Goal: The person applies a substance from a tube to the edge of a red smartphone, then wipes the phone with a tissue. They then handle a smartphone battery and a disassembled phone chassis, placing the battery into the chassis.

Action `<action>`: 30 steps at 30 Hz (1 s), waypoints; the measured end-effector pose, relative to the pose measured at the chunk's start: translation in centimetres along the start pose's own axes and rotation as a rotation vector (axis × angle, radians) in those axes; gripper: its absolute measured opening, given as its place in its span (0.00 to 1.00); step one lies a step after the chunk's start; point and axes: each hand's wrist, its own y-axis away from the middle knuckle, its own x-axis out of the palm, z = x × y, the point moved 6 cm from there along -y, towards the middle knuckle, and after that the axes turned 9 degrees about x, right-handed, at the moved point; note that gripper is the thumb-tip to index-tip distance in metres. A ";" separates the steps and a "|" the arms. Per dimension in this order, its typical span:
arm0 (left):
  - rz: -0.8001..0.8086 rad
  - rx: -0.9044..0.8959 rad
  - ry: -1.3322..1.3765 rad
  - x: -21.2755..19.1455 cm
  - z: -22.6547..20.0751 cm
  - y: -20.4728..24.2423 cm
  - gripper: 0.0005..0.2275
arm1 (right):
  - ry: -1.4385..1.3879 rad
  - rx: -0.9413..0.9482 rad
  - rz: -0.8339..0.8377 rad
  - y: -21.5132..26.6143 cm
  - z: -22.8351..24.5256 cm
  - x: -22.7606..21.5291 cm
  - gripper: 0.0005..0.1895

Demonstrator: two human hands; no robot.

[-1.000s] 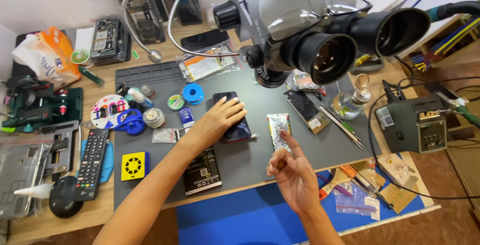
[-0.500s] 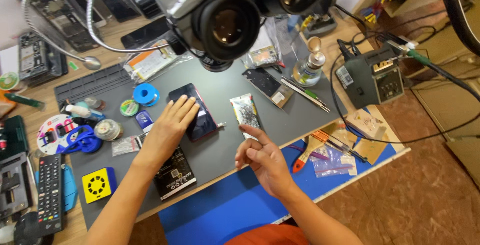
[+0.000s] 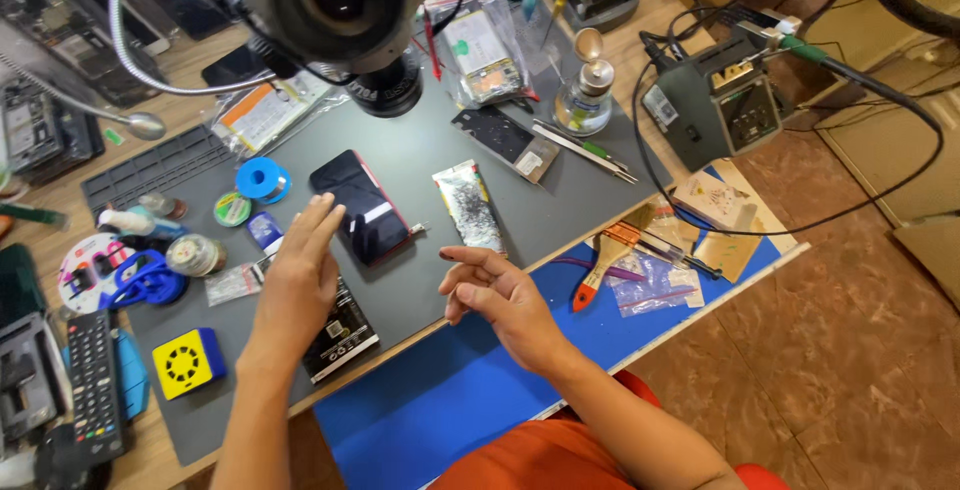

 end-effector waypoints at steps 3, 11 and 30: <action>-0.209 -0.139 0.191 -1.3 -2.0 2.3 0.25 | 0.054 0.050 -0.009 -0.4 -0.7 -0.1 0.22; -0.661 -0.339 0.186 -2.4 -3.7 11.4 0.13 | 0.232 0.201 -0.036 0.3 -2.5 2.0 0.21; -0.858 -0.479 0.264 -3.8 -2.9 15.7 0.11 | 0.494 0.128 -0.109 -2.1 -5.6 3.8 0.22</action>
